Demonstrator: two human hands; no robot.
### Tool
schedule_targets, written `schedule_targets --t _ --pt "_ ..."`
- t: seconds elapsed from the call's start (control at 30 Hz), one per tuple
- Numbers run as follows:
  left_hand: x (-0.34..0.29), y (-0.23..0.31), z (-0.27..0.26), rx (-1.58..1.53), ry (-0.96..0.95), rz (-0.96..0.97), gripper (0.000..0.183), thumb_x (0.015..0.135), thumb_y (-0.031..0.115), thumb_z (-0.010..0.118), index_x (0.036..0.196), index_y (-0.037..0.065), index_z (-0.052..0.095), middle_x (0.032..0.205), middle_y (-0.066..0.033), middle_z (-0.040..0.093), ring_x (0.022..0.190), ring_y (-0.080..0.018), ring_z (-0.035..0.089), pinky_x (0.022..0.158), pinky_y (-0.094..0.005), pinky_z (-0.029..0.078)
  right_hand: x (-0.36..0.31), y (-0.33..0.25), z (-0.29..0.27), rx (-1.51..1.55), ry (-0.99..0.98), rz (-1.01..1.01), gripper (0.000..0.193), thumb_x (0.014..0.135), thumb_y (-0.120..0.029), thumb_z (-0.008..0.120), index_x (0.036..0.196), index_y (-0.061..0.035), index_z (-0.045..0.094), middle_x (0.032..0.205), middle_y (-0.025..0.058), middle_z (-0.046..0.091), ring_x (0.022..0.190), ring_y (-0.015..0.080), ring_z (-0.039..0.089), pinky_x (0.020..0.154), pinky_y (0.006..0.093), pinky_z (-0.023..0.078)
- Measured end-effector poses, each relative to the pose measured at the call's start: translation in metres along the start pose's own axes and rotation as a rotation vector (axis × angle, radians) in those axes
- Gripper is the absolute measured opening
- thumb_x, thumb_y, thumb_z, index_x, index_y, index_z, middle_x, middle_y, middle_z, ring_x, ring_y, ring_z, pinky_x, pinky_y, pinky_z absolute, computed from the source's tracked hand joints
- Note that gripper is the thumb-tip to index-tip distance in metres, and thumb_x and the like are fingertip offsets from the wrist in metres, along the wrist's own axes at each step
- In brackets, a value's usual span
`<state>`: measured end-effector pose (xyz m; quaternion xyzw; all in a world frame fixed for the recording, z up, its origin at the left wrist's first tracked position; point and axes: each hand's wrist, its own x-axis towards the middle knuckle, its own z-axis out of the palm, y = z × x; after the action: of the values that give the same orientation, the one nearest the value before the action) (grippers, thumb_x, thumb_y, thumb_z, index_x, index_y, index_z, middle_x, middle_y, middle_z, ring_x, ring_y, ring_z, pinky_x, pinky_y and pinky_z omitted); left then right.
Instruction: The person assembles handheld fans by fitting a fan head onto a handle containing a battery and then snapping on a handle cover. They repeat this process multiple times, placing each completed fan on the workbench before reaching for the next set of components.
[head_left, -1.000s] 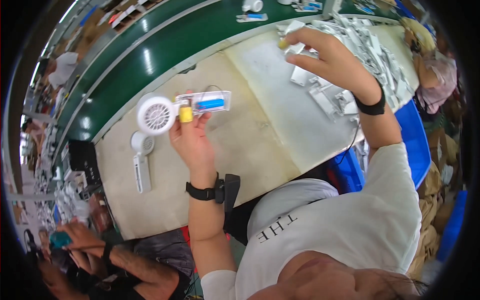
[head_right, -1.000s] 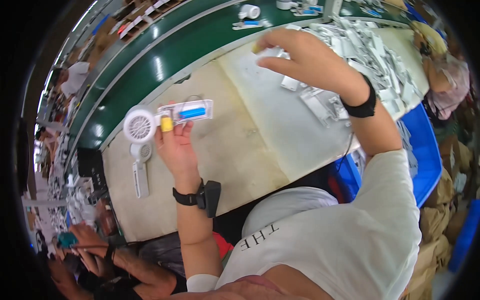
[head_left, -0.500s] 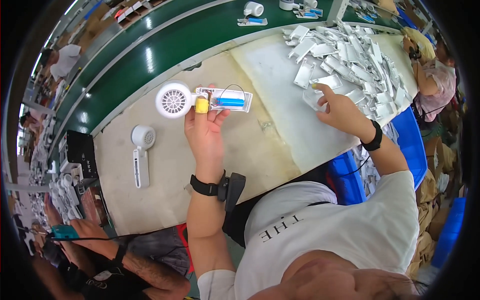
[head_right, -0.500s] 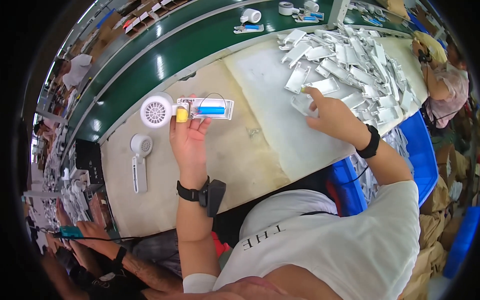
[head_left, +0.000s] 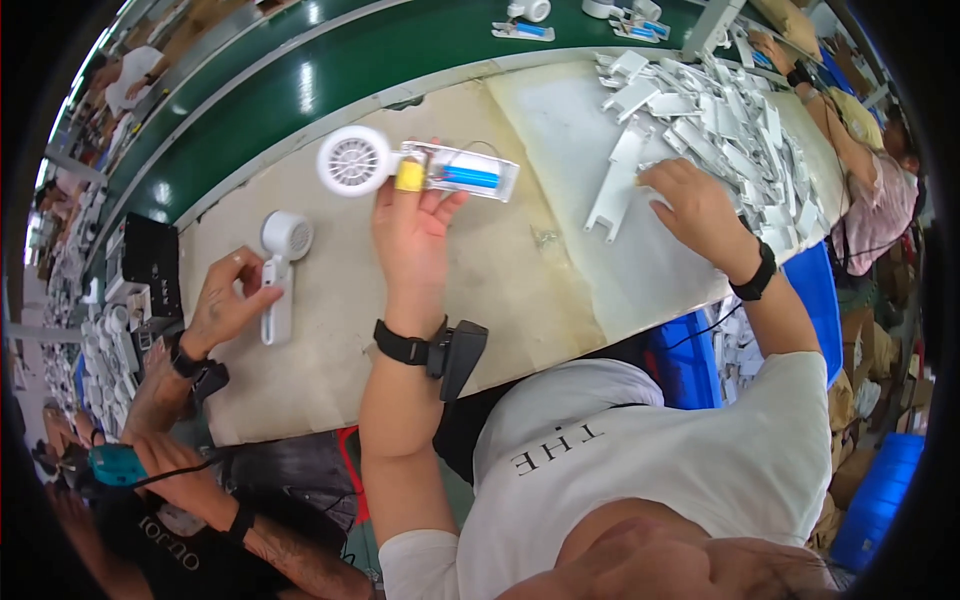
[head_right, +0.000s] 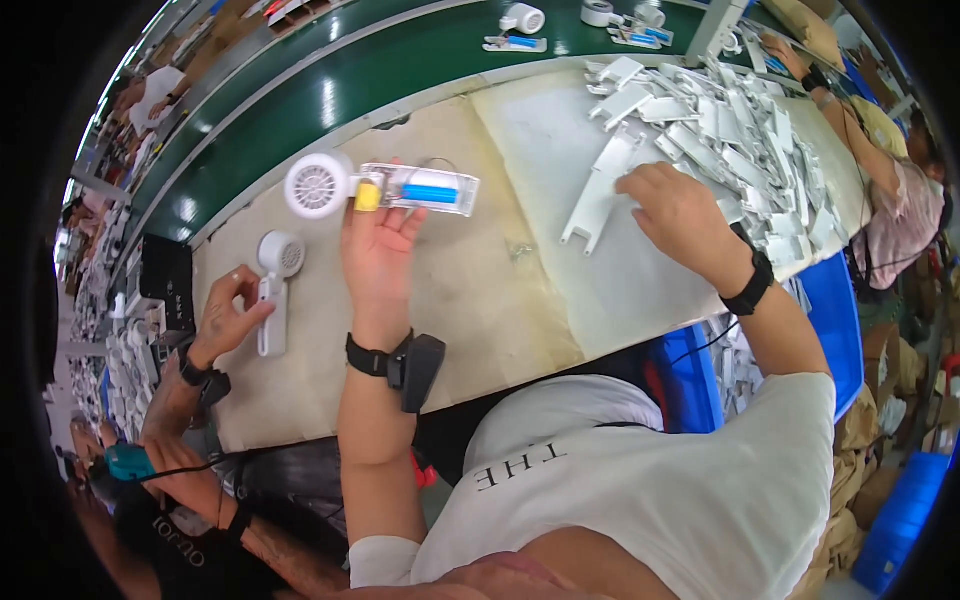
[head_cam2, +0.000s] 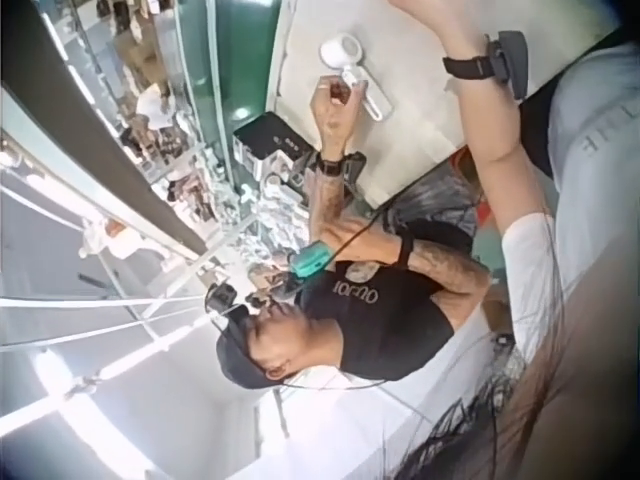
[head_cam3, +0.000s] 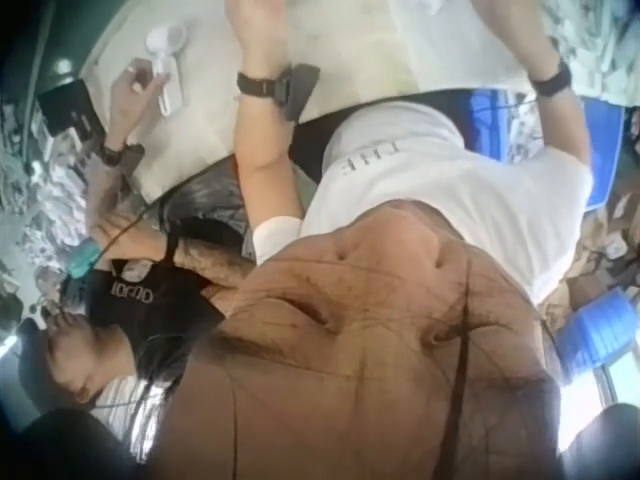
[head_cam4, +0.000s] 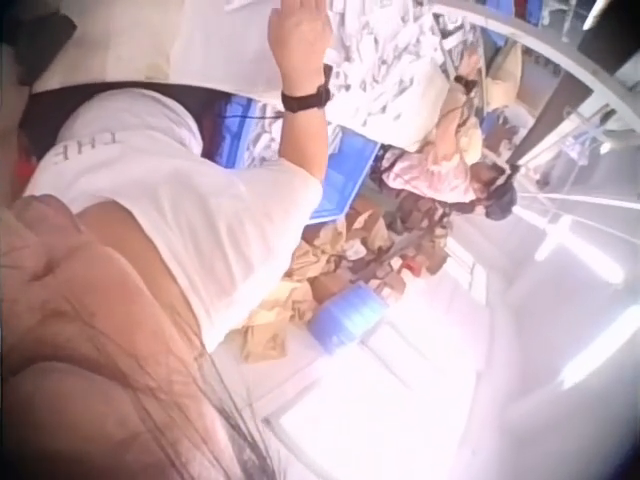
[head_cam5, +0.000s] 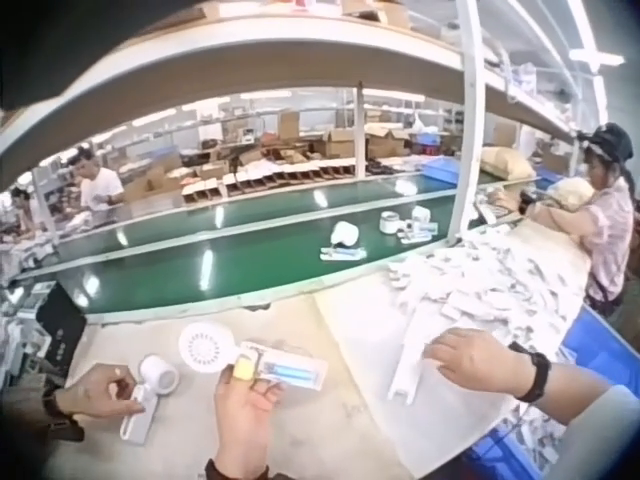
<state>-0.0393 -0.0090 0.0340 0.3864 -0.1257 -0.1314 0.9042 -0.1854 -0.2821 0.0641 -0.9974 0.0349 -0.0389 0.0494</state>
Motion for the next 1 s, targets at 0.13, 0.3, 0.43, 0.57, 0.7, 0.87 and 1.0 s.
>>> schedule_targets --t 0.13,0.3,0.43,0.57,0.7,0.87,1.0 --pt "-0.004 -0.007 0.0 -0.031 -0.068 -0.038 0.031 0.093 0.019 0.048 0.119 0.003 0.046 0.118 -0.0116 0.055 0.099 -0.0195 0.059 0.075 -0.031 0.053 0.018 -0.008 0.01 -0.086 0.104 -0.554 0.043 0.061 -0.001 0.066 0.102 -0.0098 0.057 0.115 0.0078 0.052 0.117 0.0279 0.044 0.101 0.0394 0.033" --pt "-0.008 -0.003 0.005 0.009 -0.043 0.002 0.033 0.092 0.018 0.05 0.121 0.003 0.046 0.12 -0.0104 0.053 0.103 -0.0198 0.057 0.078 -0.0312 0.052 0.033 -0.022 -0.002 0.289 -0.018 -0.427 0.054 0.062 -0.004 0.071 0.113 -0.0071 0.054 0.107 0.0108 0.053 0.103 0.0293 0.051 0.087 0.0358 0.043" --pt "-0.003 -0.008 0.003 0.002 -0.022 0.0 0.035 0.092 0.018 0.05 0.122 0.002 0.046 0.122 -0.0094 0.052 0.106 -0.0189 0.055 0.081 -0.0316 0.05 0.047 -0.083 -0.02 0.517 0.328 -0.401 0.058 0.061 -0.011 0.075 0.115 -0.0063 0.054 0.101 0.0124 0.056 0.086 0.0301 0.056 0.078 0.0353 0.046" --pt "-0.007 -0.007 0.008 -0.051 -0.007 0.024 0.037 0.091 0.018 0.05 0.123 0.002 0.044 0.122 -0.0099 0.052 0.106 -0.0188 0.054 0.084 -0.0326 0.049 0.067 -0.13 -0.017 0.296 0.506 -0.482 0.054 0.062 -0.013 0.074 0.111 -0.0037 0.054 0.105 0.0133 0.06 0.087 0.0315 0.057 0.075 0.0376 0.046" --pt "-0.012 -0.003 0.013 -0.059 0.023 0.076 0.038 0.091 0.018 0.05 0.124 0.0 0.044 0.123 -0.0113 0.051 0.108 -0.0197 0.053 0.088 -0.0329 0.047 0.078 -0.144 -0.012 0.299 0.627 -0.476 0.053 0.061 -0.012 0.074 0.11 -0.0031 0.054 0.105 0.0135 0.059 0.093 0.0317 0.057 0.079 0.0389 0.047" --pt "-0.019 -0.004 0.014 -0.049 0.09 0.154 0.037 0.091 0.017 0.051 0.123 -0.001 0.045 0.123 -0.0097 0.05 0.108 -0.0178 0.052 0.09 -0.0311 0.044 0.078 -0.157 -0.003 0.328 0.668 -0.453 0.056 0.06 -0.011 0.074 0.111 -0.0037 0.054 0.107 0.0164 0.058 0.099 0.0326 0.056 0.088 0.0409 0.045" --pt "-0.019 -0.002 0.019 0.078 0.139 0.304 0.035 0.091 0.016 0.052 0.12 -0.002 0.048 0.119 -0.009 0.052 0.105 -0.0162 0.053 0.087 -0.0283 0.045 0.083 -0.163 0.007 0.325 0.705 -0.482 0.056 0.061 -0.012 0.074 0.112 -0.0035 0.054 0.107 0.0171 0.058 0.099 0.0339 0.056 0.089 0.0418 0.045"
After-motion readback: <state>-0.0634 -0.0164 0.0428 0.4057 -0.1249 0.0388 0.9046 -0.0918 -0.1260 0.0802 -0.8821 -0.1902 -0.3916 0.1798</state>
